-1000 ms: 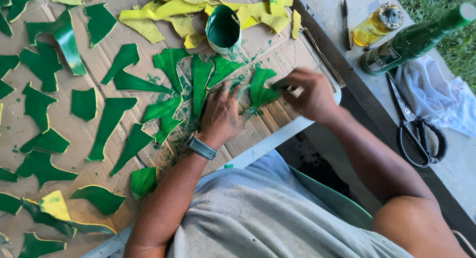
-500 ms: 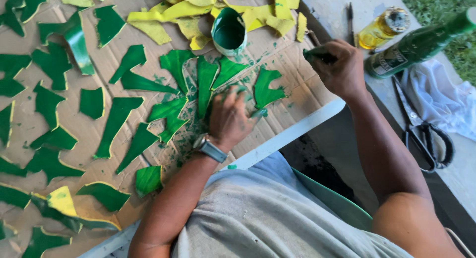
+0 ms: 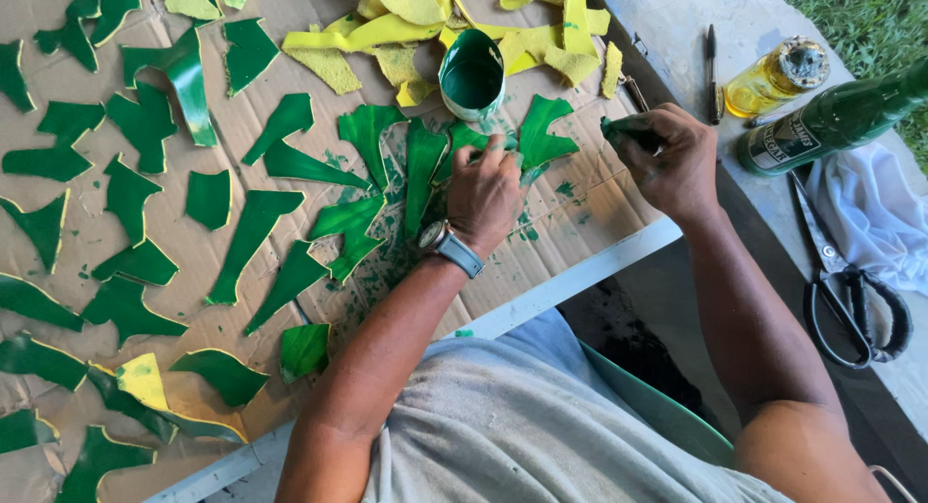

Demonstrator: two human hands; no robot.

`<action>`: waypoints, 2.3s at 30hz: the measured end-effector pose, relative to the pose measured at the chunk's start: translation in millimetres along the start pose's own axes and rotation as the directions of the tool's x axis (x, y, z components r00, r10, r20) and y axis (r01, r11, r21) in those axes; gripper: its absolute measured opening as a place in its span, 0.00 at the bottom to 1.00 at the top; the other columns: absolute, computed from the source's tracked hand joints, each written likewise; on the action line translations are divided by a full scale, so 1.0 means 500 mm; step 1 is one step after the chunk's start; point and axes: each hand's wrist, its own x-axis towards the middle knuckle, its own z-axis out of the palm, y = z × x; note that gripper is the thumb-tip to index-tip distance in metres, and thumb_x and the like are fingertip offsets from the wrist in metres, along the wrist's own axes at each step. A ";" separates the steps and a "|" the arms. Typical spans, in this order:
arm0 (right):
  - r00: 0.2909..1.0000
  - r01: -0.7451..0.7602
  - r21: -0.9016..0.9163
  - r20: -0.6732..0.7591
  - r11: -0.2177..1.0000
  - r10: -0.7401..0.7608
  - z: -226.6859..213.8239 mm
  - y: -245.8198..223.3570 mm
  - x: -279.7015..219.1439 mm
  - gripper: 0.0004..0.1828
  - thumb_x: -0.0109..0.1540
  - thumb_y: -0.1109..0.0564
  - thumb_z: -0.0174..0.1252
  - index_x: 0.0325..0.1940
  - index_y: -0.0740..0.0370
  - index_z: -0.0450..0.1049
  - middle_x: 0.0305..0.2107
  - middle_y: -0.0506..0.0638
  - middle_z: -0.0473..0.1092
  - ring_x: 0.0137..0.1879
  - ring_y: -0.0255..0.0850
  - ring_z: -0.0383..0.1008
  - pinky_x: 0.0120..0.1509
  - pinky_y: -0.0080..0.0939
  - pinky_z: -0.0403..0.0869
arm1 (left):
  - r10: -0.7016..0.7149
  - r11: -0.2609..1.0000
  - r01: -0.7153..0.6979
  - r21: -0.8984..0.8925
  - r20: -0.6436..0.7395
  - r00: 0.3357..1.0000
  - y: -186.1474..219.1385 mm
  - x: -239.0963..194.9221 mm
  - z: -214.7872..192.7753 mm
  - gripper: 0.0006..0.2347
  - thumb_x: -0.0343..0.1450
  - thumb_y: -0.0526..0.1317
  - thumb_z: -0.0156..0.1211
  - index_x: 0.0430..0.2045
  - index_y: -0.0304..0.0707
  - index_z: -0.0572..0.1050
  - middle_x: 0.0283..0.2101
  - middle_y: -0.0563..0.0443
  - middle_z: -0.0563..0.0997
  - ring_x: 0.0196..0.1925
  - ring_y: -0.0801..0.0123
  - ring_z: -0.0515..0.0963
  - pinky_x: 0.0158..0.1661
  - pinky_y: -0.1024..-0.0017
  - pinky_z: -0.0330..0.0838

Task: The person paints yellow sponge pieces green using a brush and a small container of paint. They repeatedly dip the brush, apply paint to individual sponge pieces, and place the painted pieces on a cardboard sheet.

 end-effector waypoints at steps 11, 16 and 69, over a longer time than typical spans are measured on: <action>0.852 -0.521 0.842 0.503 0.143 0.143 0.079 0.125 -0.021 0.04 0.69 0.64 0.61 0.46 0.69 0.77 0.33 0.53 0.75 0.36 0.39 0.76 0.44 0.37 0.78 | -0.290 0.875 0.296 -0.383 0.073 0.954 -0.071 -0.272 -0.332 0.15 0.66 0.29 0.62 0.48 0.32 0.74 0.43 0.36 0.82 0.45 0.42 0.82 0.45 0.57 0.76; 0.818 -0.572 0.820 0.571 -0.007 0.064 0.085 0.164 -0.010 0.03 0.72 0.65 0.60 0.46 0.70 0.76 0.33 0.55 0.73 0.39 0.40 0.74 0.46 0.40 0.74 | -0.435 0.791 0.507 -0.342 0.269 0.859 -0.025 -0.456 -0.389 0.13 0.65 0.33 0.66 0.43 0.34 0.78 0.38 0.39 0.84 0.41 0.47 0.85 0.42 0.60 0.77; 0.800 -0.598 0.798 0.590 0.069 0.108 0.087 0.175 -0.009 0.04 0.72 0.66 0.57 0.49 0.72 0.76 0.39 0.60 0.76 0.45 0.47 0.78 0.55 0.47 0.77 | -0.524 0.820 0.451 0.352 0.147 0.839 -0.138 -0.321 -0.321 0.14 0.64 0.45 0.72 0.36 0.37 0.79 0.47 0.38 0.78 0.49 0.51 0.79 0.60 0.44 0.54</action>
